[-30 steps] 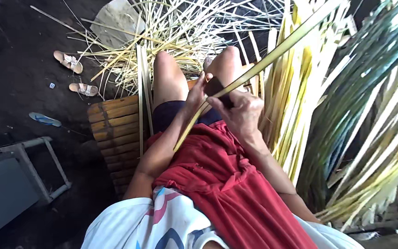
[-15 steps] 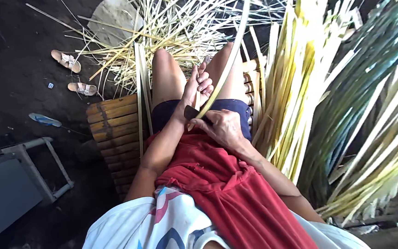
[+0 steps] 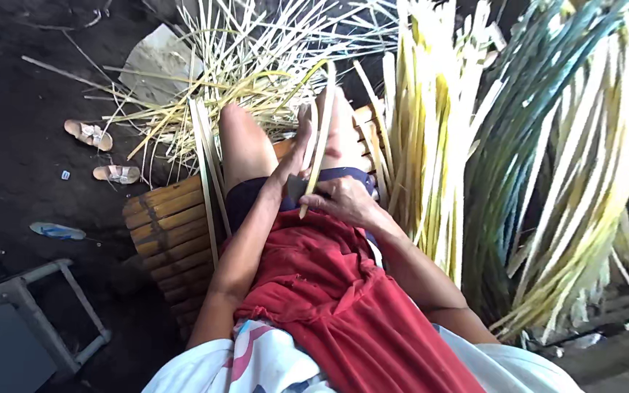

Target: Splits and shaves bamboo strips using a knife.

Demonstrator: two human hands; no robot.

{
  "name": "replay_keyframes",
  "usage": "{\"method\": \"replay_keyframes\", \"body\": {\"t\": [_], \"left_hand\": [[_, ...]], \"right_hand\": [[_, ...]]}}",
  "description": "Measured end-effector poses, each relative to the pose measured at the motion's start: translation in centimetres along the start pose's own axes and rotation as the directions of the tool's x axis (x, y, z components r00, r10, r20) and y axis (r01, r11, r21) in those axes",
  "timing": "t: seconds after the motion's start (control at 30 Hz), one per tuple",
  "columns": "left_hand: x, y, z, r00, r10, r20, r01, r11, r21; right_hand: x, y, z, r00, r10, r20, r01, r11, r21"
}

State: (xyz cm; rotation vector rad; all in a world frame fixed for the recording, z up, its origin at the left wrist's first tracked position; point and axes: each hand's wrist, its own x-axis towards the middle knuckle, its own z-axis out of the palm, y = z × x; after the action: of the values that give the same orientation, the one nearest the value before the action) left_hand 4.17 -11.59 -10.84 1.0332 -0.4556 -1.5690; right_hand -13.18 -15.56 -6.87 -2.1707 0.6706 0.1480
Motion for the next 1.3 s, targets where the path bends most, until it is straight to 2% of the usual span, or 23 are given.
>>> {"method": "replay_keyframes", "body": {"t": [0.1,0.13,0.2,0.27,0.3,0.4,0.43,0.47,0.57,0.63,0.7,0.73,0.77,0.83,0.87,0.93,0.97,1.03,1.1,1.2,1.23,1.3], "left_hand": [[-0.8,0.1,0.4,0.996,0.041,-0.082,-0.037,0.998,0.055],[-1.3,-0.3,0.1,0.991,0.044,-0.123,-0.036,0.997,0.063],[-1.3,-1.1,-0.4,0.979,0.073,-0.192,-0.061,0.996,0.072],[-1.0,-2.7,-0.4,0.966,0.115,-0.231,-0.093,0.99,0.104],[-0.4,-3.7,-0.2,0.957,0.149,-0.247,-0.114,0.982,0.152],[2.5,-5.3,1.3,0.911,0.299,-0.283,-0.191,0.916,0.352],[3.3,-5.7,1.5,0.897,0.365,-0.251,-0.225,0.863,0.453],[3.9,-6.0,1.5,0.883,0.425,-0.197,-0.25,0.784,0.568],[5.5,-5.7,1.5,0.872,0.468,-0.143,-0.129,0.503,0.855],[6.9,-5.4,2.0,0.888,0.449,-0.096,-0.109,0.41,0.906],[7.6,-4.2,3.7,0.895,0.444,-0.036,-0.145,0.367,0.919],[7.2,-2.9,5.1,0.905,0.425,-0.011,-0.175,0.395,0.902],[6.7,-1.7,6.5,0.93,0.367,0.019,-0.21,0.488,0.847],[6.1,0.0,8.2,0.976,0.16,0.148,-0.217,0.771,0.598],[6.1,0.3,8.1,0.974,0.092,0.205,-0.181,0.861,0.475],[6.7,0.3,6.3,0.97,0.074,0.23,-0.134,0.956,0.26],[6.9,0.4,4.9,0.975,0.1,0.198,-0.129,0.982,0.14],[7.1,2.0,2.8,0.987,0.118,0.111,-0.111,0.992,-0.066],[7.3,4.4,2.2,0.996,0.09,-0.006,-0.09,0.985,-0.145],[8.9,6.9,2.7,0.981,-0.032,-0.19,-0.042,0.926,-0.374],[9.6,7.1,2.7,0.976,-0.075,-0.203,-0.016,0.912,-0.41],[10.6,6.4,2.7,0.975,-0.108,-0.194,0.031,0.932,-0.362]], "right_hand": [[-0.4,2.6,-2.1,0.969,0.029,0.246,-0.06,0.991,0.121],[-0.6,3.7,-3.2,0.96,0.057,0.273,-0.099,0.985,0.142],[-0.8,5.1,-5.3,0.971,0.16,0.178,-0.189,0.969,0.158],[0.5,4.6,-6.5,0.962,0.268,-0.049,-0.258,0.953,0.156],[1.9,3.5,-7.1,0.947,0.293,-0.133,-0.272,0.95,0.153],[7.6,-0.8,-8.9,0.928,0.299,-0.225,-0.28,0.954,0.111],[8.9,-1.3,-8.2,0.92,0.268,-0.286,-0.264,0.963,0.054],[10.4,-1.7,-8.3,0.927,0.24,-0.288,-0.255,0.967,-0.015],[13.1,-2.1,-9.0,0.943,0.235,-0.236,-0.272,0.952,-0.139],[12.5,-2.5,-9.3,0.926,0.242,-0.291,-0.299,0.939,-0.168],[10.8,-2.1,-9.0,0.877,0.191,-0.442,-0.312,0.924,-0.22],[10.0,-2.5,-10.2,0.861,0.195,-0.47,-0.331,0.916,-0.227],[9.4,-2.8,-12.0,0.859,0.239,-0.453,-0.373,0.898,-0.234],[9.2,-2.0,-15.5,0.865,0.329,-0.378,-0.442,0.856,-0.267],[8.7,-1.5,-16.5,0.868,0.334,-0.368,-0.448,0.846,-0.288],[6.1,-1.3,-17.0,0.87,0.314,-0.381,-0.435,0.852,-0.291],[3.8,-1.5,-16.4,0.868,0.291,-0.401,-0.423,0.857,-0.293],[-1.8,0.4,-13.3,0.849,0.113,-0.516,-0.35,0.851,-0.39],[-5.2,2.2,-11.5,0.841,-0.015,-0.541,-0.296,0.824,-0.483],[-9.5,2.7,-9.8,0.834,0.067,-0.548,-0.381,0.788,-0.483],[-11.0,3.6,-8.8,0.82,0.103,-0.564,-0.42,0.777,-0.469],[-13.9,5.6,-6.8,0.785,0.155,-0.6,-0.481,0.762,-0.433]]}}
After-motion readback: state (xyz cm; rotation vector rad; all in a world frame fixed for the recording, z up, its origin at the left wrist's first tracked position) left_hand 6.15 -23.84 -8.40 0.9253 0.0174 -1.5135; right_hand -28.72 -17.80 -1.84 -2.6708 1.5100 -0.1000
